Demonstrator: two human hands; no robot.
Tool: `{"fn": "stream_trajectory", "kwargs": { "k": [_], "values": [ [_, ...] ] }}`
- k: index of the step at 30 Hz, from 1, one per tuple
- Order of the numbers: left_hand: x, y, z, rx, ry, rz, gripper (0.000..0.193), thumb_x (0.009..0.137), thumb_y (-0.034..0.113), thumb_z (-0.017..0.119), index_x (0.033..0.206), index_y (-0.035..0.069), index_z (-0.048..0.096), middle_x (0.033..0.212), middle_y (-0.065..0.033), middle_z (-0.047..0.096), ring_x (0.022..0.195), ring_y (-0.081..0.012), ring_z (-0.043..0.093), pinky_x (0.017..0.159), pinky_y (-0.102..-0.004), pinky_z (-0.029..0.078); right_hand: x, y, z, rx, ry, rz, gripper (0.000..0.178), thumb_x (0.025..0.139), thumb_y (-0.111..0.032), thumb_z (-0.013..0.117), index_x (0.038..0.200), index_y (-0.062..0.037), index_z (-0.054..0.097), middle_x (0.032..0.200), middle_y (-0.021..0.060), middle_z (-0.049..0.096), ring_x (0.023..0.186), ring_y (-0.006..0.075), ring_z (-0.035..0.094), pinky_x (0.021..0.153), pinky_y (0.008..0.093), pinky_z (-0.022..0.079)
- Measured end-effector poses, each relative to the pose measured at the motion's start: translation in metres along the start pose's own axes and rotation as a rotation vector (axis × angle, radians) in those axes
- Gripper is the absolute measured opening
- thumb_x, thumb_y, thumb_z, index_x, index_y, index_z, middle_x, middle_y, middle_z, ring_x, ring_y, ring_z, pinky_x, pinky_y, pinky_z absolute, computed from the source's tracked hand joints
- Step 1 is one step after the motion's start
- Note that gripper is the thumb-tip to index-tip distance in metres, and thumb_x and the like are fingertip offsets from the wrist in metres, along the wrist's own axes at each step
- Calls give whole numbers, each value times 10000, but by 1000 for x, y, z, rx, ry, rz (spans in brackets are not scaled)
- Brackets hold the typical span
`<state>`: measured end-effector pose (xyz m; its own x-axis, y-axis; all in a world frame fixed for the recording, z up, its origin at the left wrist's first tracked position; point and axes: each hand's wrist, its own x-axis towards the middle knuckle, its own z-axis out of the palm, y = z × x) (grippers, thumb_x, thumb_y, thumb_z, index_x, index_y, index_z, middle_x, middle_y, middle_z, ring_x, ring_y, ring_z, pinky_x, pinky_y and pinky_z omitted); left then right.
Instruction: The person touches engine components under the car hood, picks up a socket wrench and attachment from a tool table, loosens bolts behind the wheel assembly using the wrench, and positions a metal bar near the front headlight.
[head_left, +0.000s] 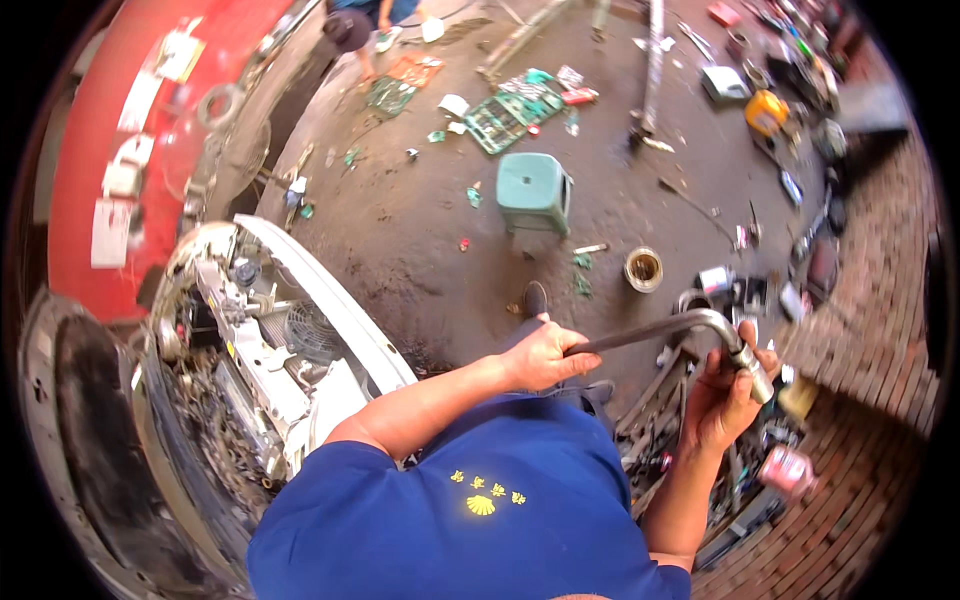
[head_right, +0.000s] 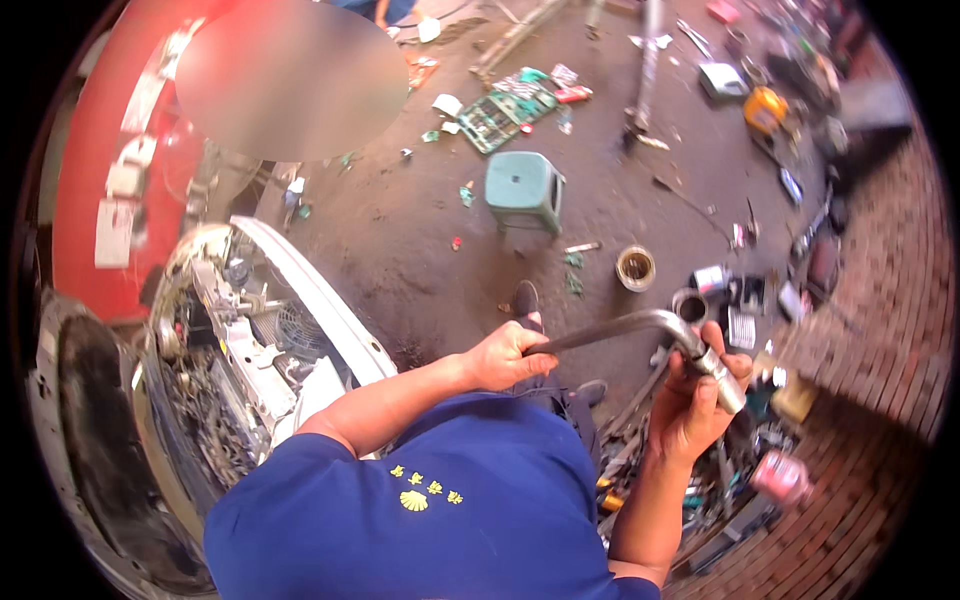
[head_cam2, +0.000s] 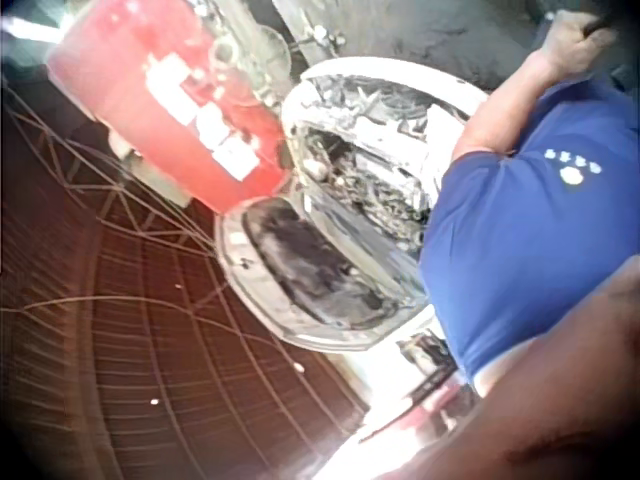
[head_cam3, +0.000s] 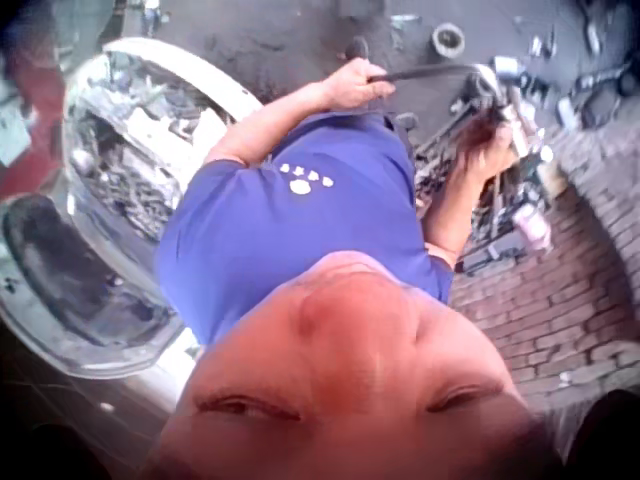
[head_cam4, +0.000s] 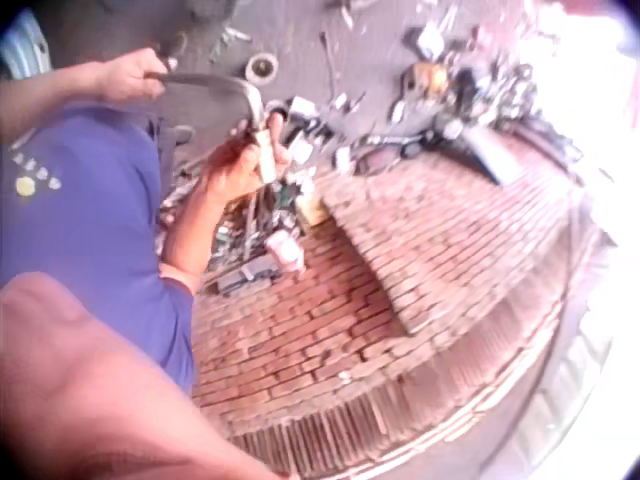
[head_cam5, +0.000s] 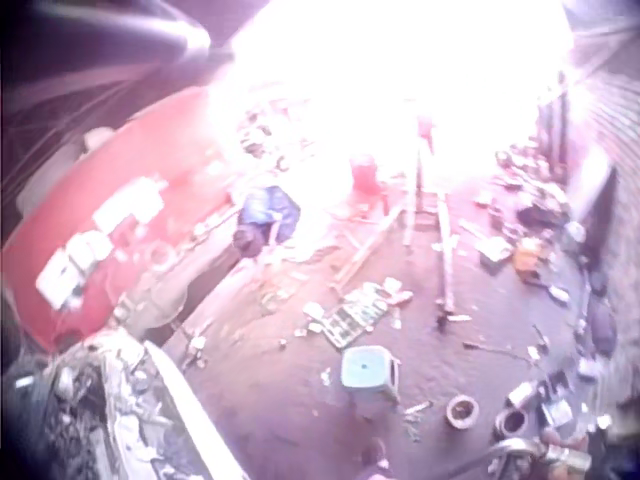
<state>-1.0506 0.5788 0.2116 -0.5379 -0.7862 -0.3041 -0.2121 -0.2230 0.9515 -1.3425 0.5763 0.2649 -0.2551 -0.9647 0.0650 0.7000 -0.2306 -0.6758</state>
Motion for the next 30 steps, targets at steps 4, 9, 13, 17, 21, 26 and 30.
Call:
{"fn": "stream_trajectory", "kwargs": {
  "k": [4, 9, 13, 17, 21, 26, 30],
  "values": [
    [-17, -13, -107, -6, 80, 59, 481, 1056, 443, 647, 802, 37, 695, 685, -84, 656, 701, -213, 548, 734, -376, 459, 55, 88, 87, 145, -147, 191, 477, 910, -101, 839, 1258, -75, 514, 1425, 257, 623, 1266, 330, 671, 1001, 407, 642],
    [-64, -14, -252, -145, 173, 71, 517, 1067, 477, 620, 823, 27, 682, 664, -38, 611, 636, -138, 517, 611, -336, 428, 113, 213, 224, -103, -477, -14, 527, 878, -153, 891, 1241, -110, 511, 1293, 266, 696, 1140, 369, 715, 974, 469, 614],
    [-108, -13, -350, -212, 298, 53, 579, 1081, 534, 577, 809, 30, 665, 655, 7, 550, 606, -98, 489, 572, -303, 396, 152, 293, 320, -327, -660, -76, 552, 874, -248, 910, 1172, -93, 472, 1252, 326, 699, 1164, 384, 716, 1021, 490, 565],
    [-129, -38, -410, -376, 424, 89, 619, 1076, 582, 559, 807, 34, 659, 616, 20, 494, 583, -75, 451, 555, -289, 374, 171, 377, 426, -332, -714, 176, 491, 944, -280, 842, 1140, -65, 446, 1241, 325, 703, 1193, 387, 702, 1085, 510, 513],
    [-138, -60, -485, -515, 570, 98, 574, 1105, 527, 534, 822, 44, 662, 612, 42, 459, 567, -55, 410, 540, -277, 341, 200, 489, 508, -199, -927, 230, 464, 973, -298, 804, 1181, -74, 455, 1308, 362, 654, 1246, 430, 663, 1079, 543, 512],
    [-147, -95, -620, -565, 705, 156, 472, 1104, 394, 548, 817, 41, 674, 612, 40, 463, 560, -58, 408, 530, -279, 331, 223, 625, 626, 105, -1197, 488, 903, 859, -950, 422, 1237, -134, 502, 1390, 312, 631, 1426, 501, 503, 1219, 644, 316],
    [-173, -90, -744, -598, 759, 184, 562, 1078, 517, 575, 819, 33, 691, 605, 29, 477, 555, -71, 430, 528, -279, 326, 250, 720, 735, 202, -1315, 661, 887, 820, -984, 395, 1099, -151, 511, 1430, 270, 611, 1474, 470, 454, 1218, 667, 291]
  ]
}}
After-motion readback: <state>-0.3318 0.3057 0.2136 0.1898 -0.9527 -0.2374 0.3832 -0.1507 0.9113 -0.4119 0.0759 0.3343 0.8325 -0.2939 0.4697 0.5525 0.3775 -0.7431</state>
